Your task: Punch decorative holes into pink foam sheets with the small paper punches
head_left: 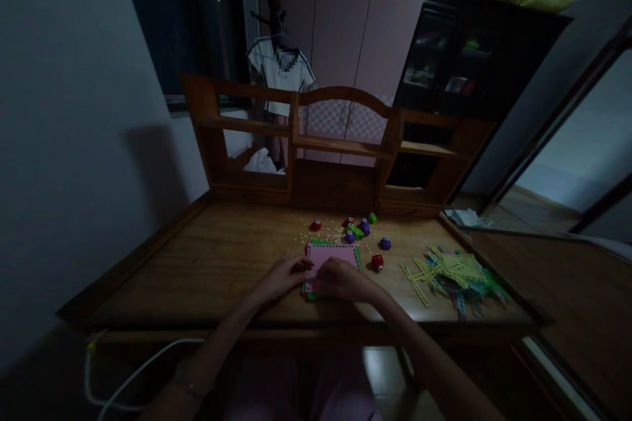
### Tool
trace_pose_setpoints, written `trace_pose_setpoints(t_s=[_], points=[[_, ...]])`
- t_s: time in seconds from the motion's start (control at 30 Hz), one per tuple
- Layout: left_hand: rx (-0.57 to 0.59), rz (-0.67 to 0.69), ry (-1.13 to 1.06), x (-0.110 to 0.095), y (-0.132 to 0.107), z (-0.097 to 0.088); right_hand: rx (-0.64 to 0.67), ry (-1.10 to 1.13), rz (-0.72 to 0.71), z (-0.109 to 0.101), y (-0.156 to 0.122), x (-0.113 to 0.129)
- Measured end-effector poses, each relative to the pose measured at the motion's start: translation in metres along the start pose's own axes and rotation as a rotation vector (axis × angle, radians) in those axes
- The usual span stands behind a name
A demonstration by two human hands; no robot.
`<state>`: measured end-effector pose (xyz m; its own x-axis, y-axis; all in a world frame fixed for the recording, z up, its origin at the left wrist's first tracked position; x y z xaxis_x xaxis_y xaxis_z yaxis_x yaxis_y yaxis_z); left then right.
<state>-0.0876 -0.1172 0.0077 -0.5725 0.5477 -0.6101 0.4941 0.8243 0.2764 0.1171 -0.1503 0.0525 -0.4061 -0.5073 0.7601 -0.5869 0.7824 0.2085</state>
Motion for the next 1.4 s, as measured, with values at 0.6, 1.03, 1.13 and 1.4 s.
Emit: trace_pose_setpoints(t_s=[0.6, 1.03, 1.13, 1.4], points=[[0.124, 0.074, -0.162, 0.004, 0.000, -0.007, -0.015, 0.335, -0.011, 0.029, 0.007, -0.002], [0.118, 0.055, -0.012, 0.002, 0.000, -0.009, -0.076, 0.270, -0.099, 0.035, 0.000, -0.007], [0.116, 0.059, 0.034, 0.001, 0.000, -0.010, -0.053, 0.334, -0.117, 0.033, 0.002, -0.004], [0.158, 0.059, 0.042, 0.004, 0.002, -0.011, -0.018, 0.416, -0.081, 0.030, 0.000, -0.007]])
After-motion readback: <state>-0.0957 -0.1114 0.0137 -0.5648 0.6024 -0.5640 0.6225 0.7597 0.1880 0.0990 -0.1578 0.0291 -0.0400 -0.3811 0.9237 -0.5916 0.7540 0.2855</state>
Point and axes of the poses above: each hand's wrist, its own y-axis towards the middle knuckle, its own z-axis out of the palm, x = y × z, the point moved 1 cm from there along y, towards the middle knuckle, and after that the axes turned 14 degrees about y, right-handed, at the moved point
